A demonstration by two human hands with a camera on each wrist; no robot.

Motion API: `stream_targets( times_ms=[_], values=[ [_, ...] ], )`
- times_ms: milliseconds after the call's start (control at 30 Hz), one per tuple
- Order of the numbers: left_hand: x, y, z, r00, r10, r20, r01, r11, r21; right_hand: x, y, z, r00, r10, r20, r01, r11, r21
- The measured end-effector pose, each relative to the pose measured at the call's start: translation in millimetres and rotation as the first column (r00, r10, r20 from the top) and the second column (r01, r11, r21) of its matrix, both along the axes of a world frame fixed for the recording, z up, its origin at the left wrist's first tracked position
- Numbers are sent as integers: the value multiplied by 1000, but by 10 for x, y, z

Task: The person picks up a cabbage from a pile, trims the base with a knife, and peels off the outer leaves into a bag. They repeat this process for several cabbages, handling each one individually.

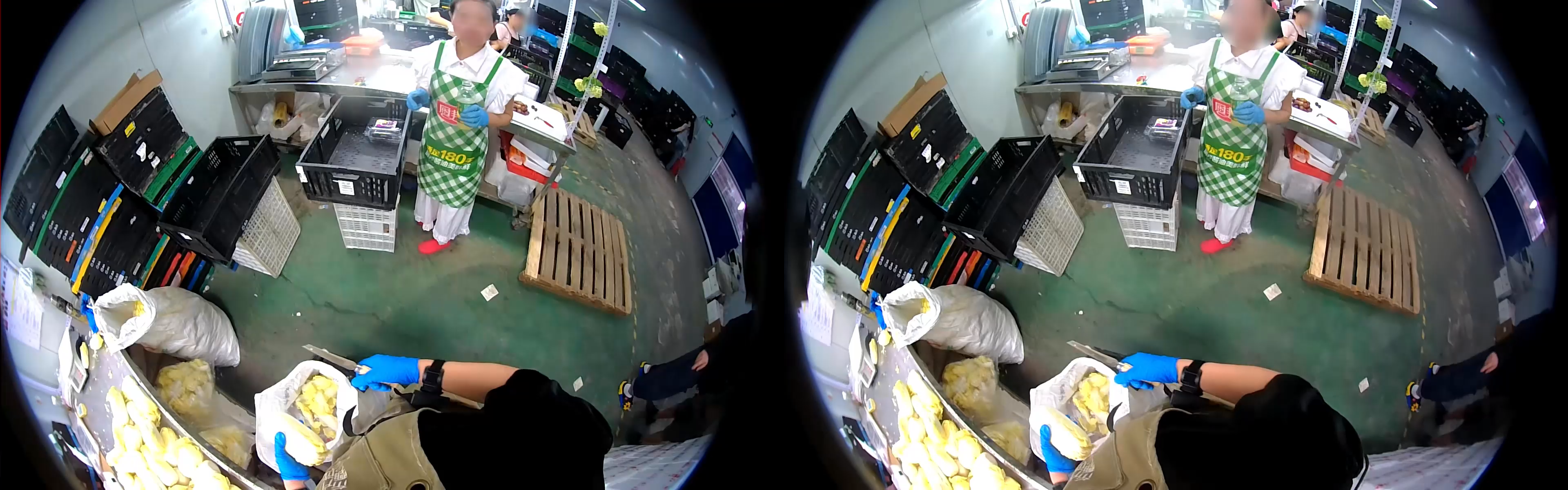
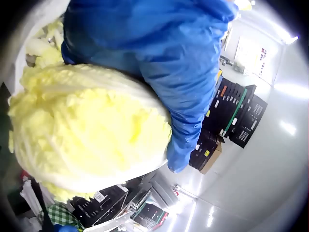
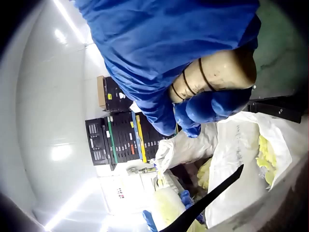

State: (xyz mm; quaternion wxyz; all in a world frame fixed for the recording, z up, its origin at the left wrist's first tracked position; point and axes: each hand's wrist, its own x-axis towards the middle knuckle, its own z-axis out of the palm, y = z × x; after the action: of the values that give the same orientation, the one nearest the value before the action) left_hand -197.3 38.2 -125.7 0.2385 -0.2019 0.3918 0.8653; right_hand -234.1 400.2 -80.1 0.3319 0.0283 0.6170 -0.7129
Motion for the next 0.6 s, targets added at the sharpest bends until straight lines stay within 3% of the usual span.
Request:
stream_targets(
  times_ms=[67,167,300,500,600],
  values=[
    [154,21,-89,996,23,88,-35,990,136,66,2,-45,999,-37,38,38,999,-4],
    [234,222,16,997,-4,82,-12,981,194,10,4,-19,997,-75,29,75,997,1],
    [209,407,124,998,-49,30,41,973,229,-84,-57,-18,998,-57,-5,57,998,15],
    [242,383,84,999,20,50,-28,985,170,-51,-82,-50,1000,-10,3,10,999,49],
    [258,359,54,996,1,90,-23,968,251,-67,-53,-106,1000,-12,-15,12,999,39]
  ],
)
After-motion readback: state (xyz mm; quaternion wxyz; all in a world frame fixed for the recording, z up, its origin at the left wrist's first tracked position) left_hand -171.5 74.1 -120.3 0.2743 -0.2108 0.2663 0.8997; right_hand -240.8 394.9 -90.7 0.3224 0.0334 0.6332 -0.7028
